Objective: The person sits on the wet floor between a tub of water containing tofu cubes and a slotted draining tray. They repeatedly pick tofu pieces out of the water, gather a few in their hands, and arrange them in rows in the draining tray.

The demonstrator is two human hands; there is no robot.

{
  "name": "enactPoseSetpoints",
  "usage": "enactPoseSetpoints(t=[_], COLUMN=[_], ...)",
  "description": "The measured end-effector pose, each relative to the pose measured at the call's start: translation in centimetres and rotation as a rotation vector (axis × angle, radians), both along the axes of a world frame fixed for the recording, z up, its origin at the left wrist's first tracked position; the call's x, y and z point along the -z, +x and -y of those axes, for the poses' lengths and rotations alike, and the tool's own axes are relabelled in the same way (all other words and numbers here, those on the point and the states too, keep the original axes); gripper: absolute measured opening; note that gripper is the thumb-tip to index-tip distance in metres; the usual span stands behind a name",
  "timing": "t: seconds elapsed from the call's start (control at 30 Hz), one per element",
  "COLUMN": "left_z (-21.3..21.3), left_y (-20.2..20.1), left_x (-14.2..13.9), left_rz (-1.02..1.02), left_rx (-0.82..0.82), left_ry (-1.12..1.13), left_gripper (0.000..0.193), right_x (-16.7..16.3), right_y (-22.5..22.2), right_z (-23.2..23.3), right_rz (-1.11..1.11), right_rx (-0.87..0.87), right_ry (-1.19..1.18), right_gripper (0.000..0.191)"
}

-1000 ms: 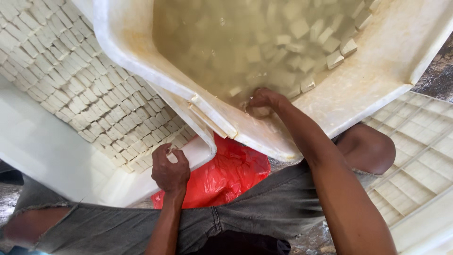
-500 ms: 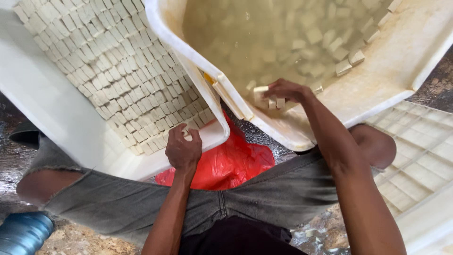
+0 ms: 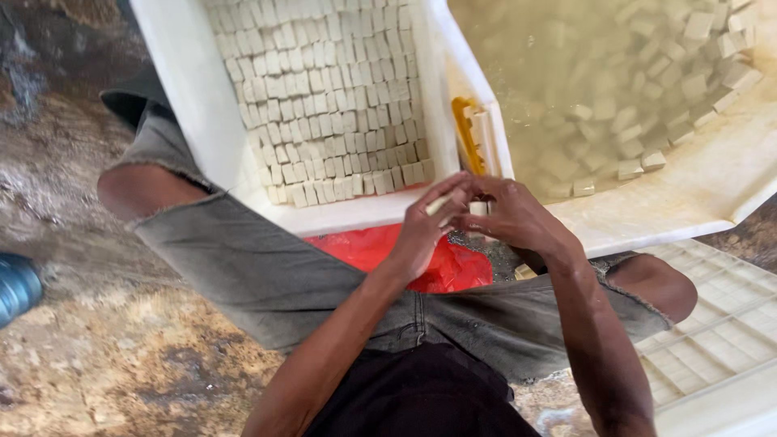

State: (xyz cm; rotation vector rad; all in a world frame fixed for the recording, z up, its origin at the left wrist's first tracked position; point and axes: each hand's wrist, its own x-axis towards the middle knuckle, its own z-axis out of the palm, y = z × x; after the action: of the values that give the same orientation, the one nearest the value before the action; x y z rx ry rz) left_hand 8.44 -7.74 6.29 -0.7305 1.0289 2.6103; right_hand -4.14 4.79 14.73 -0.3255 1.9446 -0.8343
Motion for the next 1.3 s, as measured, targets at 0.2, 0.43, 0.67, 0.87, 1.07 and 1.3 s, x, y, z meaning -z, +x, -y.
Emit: enactPoseSetpoints(t=[0.2, 0.43, 0.67, 0.87, 1.07, 1.3], left_z=[4.9, 5.8, 7.6, 8.4, 10.0, 9.1], left_y=[2.7, 3.7, 2.7, 2.8, 2.6, 2.7], left_x=[1.9, 2.8, 1.4, 1.0, 0.4, 0.0], left_rz=[0.284, 0.176, 0.256, 0.142, 0.153, 0.092], left_rx=[-0.191, -0.269, -0.294, -0.287, -0.122, -0.138], left_ry=[0.447, 0.659, 0.550, 0.504, 0.393, 0.487], left_gripper=[0.061, 0.047, 0.047, 0.051, 0.055, 0.048], right_x=[-1.8, -1.9, -2.8, -3.5, -4.0, -2.0], right_y=[1.9, 5.3, 5.8, 7.3, 6.9, 8.4], right_z=[5.9, 11.2, 10.5, 9.8, 9.1, 9.1], right_rz=[-0.404, -0.589, -0.378, -0.618, -0.462, -0.809], right_rx=[-0.133, -0.231, 0.342, 0.082, 0.138, -0.109], right_ry=[-0.025, 0.065, -0.007, -0.113, -0.203, -0.252], right_gripper=[0.065, 0.071, 0.057, 0.062, 0.059, 0.061])
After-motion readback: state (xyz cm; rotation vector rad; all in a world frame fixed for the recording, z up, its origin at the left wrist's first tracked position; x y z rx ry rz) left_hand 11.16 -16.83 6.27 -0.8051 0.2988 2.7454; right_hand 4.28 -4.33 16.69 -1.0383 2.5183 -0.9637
